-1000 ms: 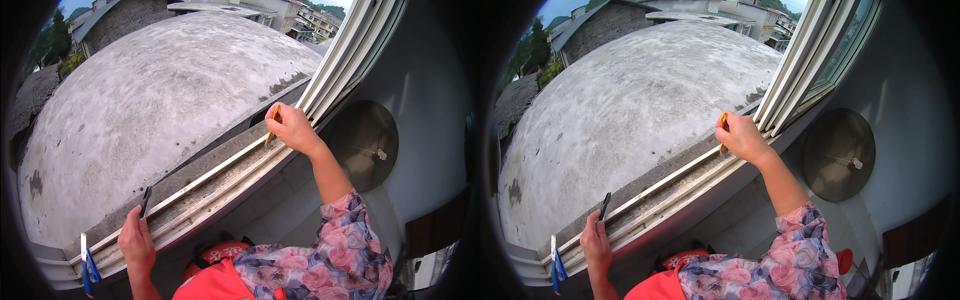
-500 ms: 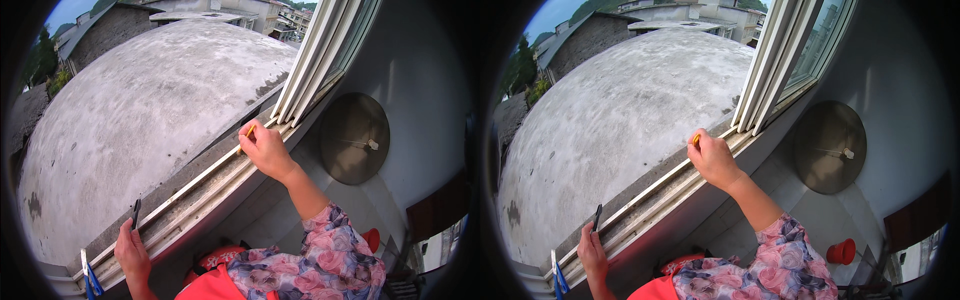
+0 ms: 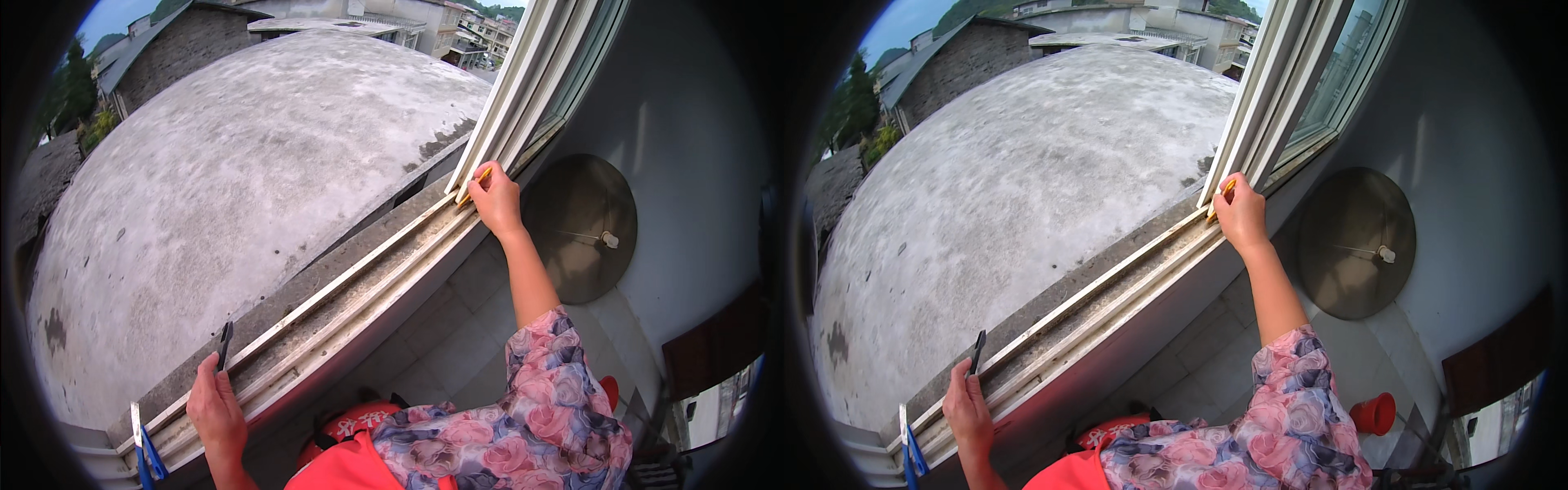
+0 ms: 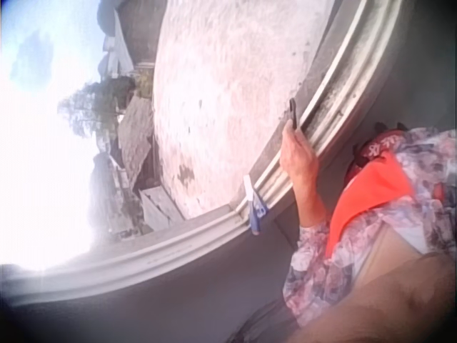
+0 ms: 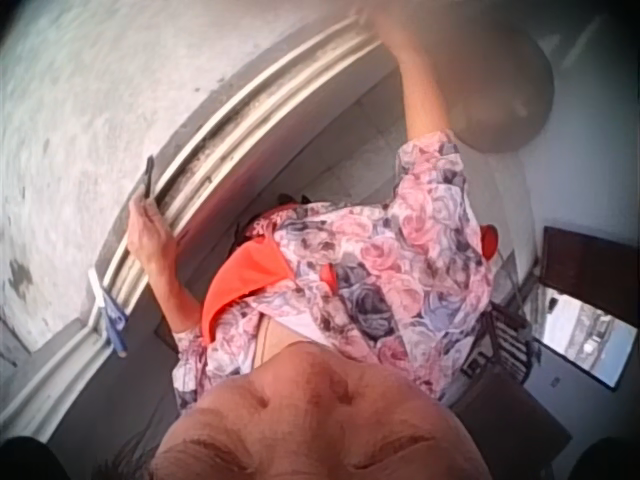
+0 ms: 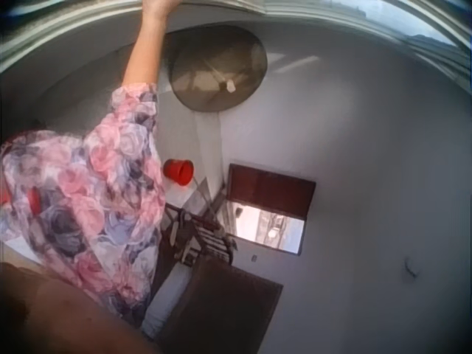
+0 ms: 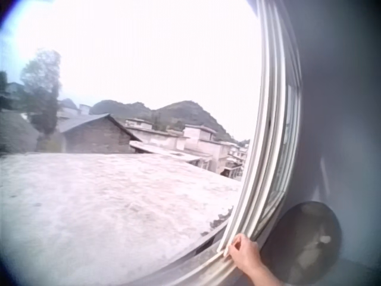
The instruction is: The person cleans a window track using a small brush and a utility knife. They scrape debris from the track with the knife and sweep it away with the brush, working along the length of the track.
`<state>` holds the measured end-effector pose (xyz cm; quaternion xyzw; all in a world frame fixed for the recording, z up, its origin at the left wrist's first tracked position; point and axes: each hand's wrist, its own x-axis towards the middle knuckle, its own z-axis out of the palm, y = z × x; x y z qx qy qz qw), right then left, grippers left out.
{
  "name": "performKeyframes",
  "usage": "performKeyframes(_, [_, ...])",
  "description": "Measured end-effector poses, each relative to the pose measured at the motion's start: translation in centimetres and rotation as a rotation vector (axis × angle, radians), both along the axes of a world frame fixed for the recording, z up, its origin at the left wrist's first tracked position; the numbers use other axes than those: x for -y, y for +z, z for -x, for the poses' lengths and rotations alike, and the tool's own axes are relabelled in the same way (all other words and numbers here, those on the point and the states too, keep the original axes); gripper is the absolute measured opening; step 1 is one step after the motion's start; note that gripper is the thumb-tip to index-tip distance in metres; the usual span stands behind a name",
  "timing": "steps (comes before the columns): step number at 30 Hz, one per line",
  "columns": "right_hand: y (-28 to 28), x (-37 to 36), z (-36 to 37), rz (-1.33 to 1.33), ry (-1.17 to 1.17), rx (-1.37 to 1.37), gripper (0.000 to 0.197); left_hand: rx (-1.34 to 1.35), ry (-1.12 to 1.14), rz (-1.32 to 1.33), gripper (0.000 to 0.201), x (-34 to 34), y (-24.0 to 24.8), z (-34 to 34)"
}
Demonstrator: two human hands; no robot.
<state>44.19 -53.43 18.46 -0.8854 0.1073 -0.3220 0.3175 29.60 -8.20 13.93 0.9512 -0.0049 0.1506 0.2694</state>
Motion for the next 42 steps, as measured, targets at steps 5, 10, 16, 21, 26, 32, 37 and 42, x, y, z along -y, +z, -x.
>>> performKeyframes(5, [-1.4, -0.7, 0.7, -0.557, 0.295, 0.018, 0.015, -0.006, 0.013, 0.002, 0.021, -0.1, -0.2, 0.0])
performKeyframes(10, [-0.2, 5.5, 3.0, -0.342, -0.008, 0.194, 0.016, -0.032, 0.029, -0.004, 0.022, -0.1, -0.2, 0.1])
performKeyframes(16, [-2.5, 11.2, 2.3, -0.108, -0.326, 0.248, 0.017, -0.021, -0.005, -0.026, 0.022, -0.2, -0.5, -0.1])
performKeyframes(21, [-3.7, 7.7, 2.0, -0.062, -0.115, -0.003, 0.019, -0.031, -0.006, -0.034, 0.023, -0.2, -0.6, -0.3])
performKeyframes(26, [-0.9, 4.3, 3.9, -0.065, 0.025, -0.037, 0.017, 0.190, -0.054, -0.052, 0.020, -0.6, -1.6, -0.4])
performKeyframes(32, [-1.9, 5.3, 2.5, 0.113, -0.078, -0.011, 0.016, 0.171, -0.063, -0.047, 0.020, -0.4, -1.6, -0.6])
performKeyframes(37, [0.6, 2.9, 3.6, -0.067, 0.043, -0.078, 0.017, -0.035, 0.018, -0.027, 0.022, -0.6, -0.7, 0.0])
performKeyframes(42, [1.8, 6.3, 3.3, 0.155, -0.189, 0.012, 0.016, -0.054, 0.031, -0.007, 0.022, -0.3, -0.5, 0.0])
